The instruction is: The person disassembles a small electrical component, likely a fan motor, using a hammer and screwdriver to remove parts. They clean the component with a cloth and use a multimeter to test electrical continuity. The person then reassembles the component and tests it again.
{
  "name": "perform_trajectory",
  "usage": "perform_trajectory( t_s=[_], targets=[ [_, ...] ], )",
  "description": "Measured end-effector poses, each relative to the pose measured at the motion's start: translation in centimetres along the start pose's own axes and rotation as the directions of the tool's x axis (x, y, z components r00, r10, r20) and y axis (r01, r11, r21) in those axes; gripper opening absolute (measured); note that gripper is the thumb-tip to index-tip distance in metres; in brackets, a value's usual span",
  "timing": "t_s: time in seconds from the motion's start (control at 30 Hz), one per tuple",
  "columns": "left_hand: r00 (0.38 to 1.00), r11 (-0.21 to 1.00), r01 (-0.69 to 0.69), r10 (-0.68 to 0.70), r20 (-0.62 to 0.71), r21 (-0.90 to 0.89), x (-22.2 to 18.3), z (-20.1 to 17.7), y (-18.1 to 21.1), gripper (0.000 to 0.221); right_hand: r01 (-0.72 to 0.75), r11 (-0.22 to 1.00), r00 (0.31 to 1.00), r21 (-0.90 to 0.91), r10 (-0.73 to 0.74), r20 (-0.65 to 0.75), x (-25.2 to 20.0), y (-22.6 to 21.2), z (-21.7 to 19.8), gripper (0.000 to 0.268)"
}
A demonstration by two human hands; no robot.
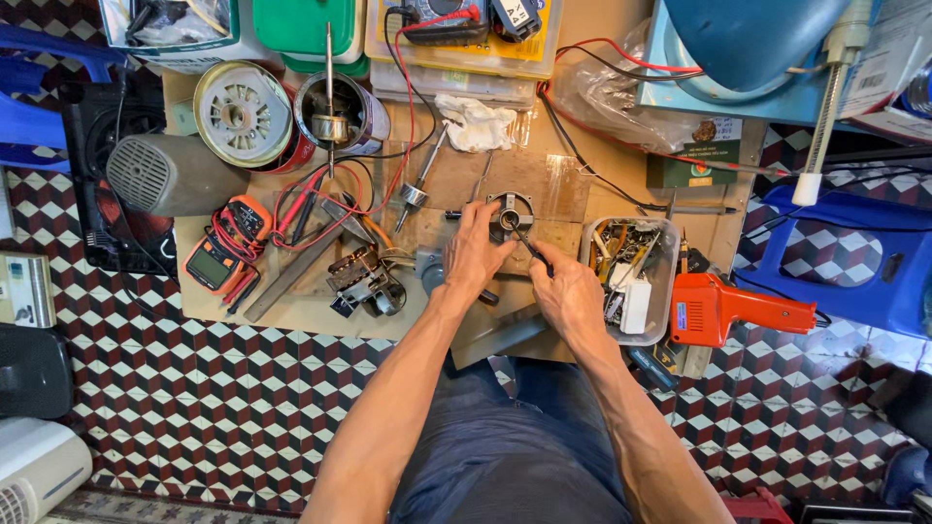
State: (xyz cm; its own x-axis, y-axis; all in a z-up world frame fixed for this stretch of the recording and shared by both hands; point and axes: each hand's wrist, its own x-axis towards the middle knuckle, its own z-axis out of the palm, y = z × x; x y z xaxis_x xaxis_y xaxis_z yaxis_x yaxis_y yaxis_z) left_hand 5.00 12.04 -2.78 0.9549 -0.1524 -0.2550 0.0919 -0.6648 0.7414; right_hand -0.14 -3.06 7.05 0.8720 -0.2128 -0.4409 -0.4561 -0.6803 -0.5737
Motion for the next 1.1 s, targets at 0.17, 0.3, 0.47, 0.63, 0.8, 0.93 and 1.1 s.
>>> perform_trajectory(
  t_s=[0.17,0.3,0.47,0.63,0.8,0.93,1.1],
  targets=[
    [0.999,0.999,0.028,-0.029,-0.028,-0.033,-0.1,0.4,-0.3,0.056,-0.075,0.99,0.996,-0.121,0.081,0.045,1.5,-1.1,0.1,0.04],
    [0.996,0.997,0.067,-0.069,-0.052,-0.042,0.2,0.6,-0.2,0.05,-0.085,0.978,0.992,-0.191,0.1,0.072,2.6,-2.3,-0.3,0.039],
    [0.993,0.994,0.106,-0.107,-0.046,-0.027,0.5,0.6,-0.2,0.049,-0.109,0.966,0.981,-0.233,0.142,0.13,3.3,-3.4,-0.7,0.038],
    [0.992,0.993,0.113,-0.115,-0.045,-0.043,0.5,0.5,-0.2,0.048,-0.059,0.971,0.989,-0.23,0.087,0.117,3.4,-3.8,-1.0,0.036],
    [0.994,0.995,0.087,-0.091,-0.066,-0.058,0.4,0.4,-0.1,0.05,-0.173,0.963,0.973,-0.205,0.199,0.114,2.9,-4.2,-0.8,0.038],
    [0.992,0.993,0.1,-0.103,-0.068,-0.056,0.4,0.3,0.1,0.05,-0.136,0.975,0.985,-0.177,0.153,0.084,2.9,-4.1,-0.8,0.038],
    [0.991,0.992,0.125,-0.126,-0.048,-0.016,0.6,0.3,0.5,0.051,-0.136,0.978,0.983,-0.156,0.153,0.102,3.1,-3.9,-1.1,0.038]
  ],
)
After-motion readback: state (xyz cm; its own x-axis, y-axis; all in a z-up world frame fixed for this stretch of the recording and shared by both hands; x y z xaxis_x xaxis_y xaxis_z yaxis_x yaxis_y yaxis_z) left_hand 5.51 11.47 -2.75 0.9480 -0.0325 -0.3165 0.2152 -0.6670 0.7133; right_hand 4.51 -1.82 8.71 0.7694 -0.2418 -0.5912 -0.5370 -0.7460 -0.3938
